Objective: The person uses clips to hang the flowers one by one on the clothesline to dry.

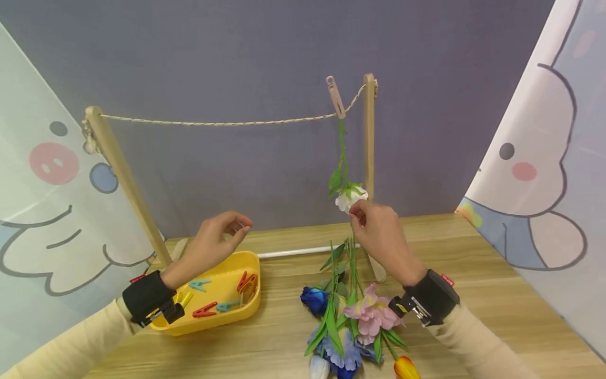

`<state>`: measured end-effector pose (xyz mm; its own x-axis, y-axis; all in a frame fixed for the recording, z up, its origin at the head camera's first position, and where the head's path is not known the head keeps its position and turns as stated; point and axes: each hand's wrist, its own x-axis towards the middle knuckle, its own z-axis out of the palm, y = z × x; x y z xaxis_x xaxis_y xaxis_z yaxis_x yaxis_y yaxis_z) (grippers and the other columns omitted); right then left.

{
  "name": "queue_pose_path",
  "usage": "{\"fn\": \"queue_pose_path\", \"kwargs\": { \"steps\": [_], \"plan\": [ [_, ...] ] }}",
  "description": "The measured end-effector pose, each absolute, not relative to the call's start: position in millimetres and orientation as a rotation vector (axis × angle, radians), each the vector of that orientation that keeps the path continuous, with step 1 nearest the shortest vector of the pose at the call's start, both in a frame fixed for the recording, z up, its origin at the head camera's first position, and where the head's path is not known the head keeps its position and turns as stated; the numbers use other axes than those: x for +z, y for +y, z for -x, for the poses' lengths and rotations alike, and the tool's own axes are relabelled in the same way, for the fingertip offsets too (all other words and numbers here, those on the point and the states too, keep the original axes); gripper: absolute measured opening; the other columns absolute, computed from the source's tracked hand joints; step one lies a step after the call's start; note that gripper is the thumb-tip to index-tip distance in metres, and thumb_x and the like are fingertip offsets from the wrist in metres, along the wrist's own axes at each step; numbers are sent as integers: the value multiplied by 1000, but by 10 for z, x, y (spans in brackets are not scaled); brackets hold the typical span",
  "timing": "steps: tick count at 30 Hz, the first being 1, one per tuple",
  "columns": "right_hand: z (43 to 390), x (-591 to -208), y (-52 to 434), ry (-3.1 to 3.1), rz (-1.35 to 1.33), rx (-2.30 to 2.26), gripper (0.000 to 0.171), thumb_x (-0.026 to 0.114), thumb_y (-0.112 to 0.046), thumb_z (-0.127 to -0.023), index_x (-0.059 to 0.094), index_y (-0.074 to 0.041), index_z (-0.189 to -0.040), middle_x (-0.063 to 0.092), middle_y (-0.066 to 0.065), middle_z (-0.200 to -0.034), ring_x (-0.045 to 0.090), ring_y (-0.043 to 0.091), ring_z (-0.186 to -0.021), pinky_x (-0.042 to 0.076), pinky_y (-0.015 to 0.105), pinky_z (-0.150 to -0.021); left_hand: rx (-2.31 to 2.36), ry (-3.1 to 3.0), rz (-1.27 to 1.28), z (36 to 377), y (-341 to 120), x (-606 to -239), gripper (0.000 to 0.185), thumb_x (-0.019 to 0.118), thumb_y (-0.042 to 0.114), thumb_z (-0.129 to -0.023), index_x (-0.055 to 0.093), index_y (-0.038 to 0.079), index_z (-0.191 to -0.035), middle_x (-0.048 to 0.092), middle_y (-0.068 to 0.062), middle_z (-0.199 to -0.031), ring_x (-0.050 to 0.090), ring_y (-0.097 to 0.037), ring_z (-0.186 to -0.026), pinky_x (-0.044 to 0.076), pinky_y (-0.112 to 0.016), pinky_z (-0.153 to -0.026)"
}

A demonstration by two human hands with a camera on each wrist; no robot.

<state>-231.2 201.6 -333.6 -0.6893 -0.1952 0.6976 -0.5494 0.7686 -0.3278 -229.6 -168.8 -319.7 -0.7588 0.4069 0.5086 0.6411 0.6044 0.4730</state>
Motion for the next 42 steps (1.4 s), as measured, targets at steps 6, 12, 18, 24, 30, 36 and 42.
{"fn": "queue_pose_path", "kwargs": {
  "steps": [6, 12, 18, 24, 30, 36, 42],
  "plan": [
    [2311, -3518, 1959, -2438, -569, 692, 5, 70, -2, -91, 74, -3, -94, 72, 5, -78, 67, 16, -66, 56, 35, -58, -926, -2594, 775, 2301, -1855, -3465, 11, 68, 6, -99, 72, 12, -108, 71, 0, -102, 66, -12, -83, 58, -30, -72],
    [2309, -3713, 1844, -2563, -621, 689, 4, 74, -1, -88, 73, -3, -91, 69, 0, -74, 64, 11, -64, 55, 30, -57, -891, -2728, 751, 2316, -1955, -3748, 8, 72, 4, -96, 73, 6, -104, 71, -2, -94, 66, -13, -77, 57, -27, -67],
    [2283, -3849, 1745, -2653, -655, 699, 5, 75, -1, -86, 75, -4, -89, 68, 0, -73, 63, 10, -64, 56, 29, -58, -846, -2849, 773, 2300, -1982, -3923, 8, 72, 4, -95, 72, 2, -103, 71, -5, -95, 65, -14, -76, 57, -25, -68],
    [2265, -3930, 1695, -2719, -634, 731, 7, 74, -1, -86, 76, -3, -93, 69, 1, -76, 64, 12, -67, 56, 31, -59, -737, -2971, 800, 2300, -1994, -4004, 10, 73, 2, -93, 71, -1, -102, 70, -10, -96, 66, -23, -81, 58, -36, -73],
    [2248, -3989, 1648, -2785, -636, 728, 3, 75, -3, -87, 75, -3, -91, 70, 1, -76, 64, 13, -66, 57, 31, -60, -641, -3014, 749, 2335, -2008, -4113, 14, 77, 5, -89, 69, -2, -98, 69, -11, -91, 66, -24, -82, 58, -39, -75],
    [2232, -4047, 1582, -2845, -625, 805, 3, 76, -5, -88, 74, -3, -90, 70, 1, -78, 63, 10, -66, 56, 29, -60, -622, -3025, 739, 2374, -1995, -4183, 16, 80, 6, -87, 68, -1, -95, 67, -7, -86, 61, -18, -77, 56, -36, -72],
    [2228, -4113, 1528, -2843, -627, 795, 10, 80, -8, -87, 73, -3, -91, 68, 0, -76, 61, 9, -65, 55, 30, -59, -627, -3066, 724, 2356, -1996, -4149, 18, 82, 6, -83, 66, 1, -89, 63, -3, -82, 57, -15, -71, 52, -31, -65]
  ]
}}
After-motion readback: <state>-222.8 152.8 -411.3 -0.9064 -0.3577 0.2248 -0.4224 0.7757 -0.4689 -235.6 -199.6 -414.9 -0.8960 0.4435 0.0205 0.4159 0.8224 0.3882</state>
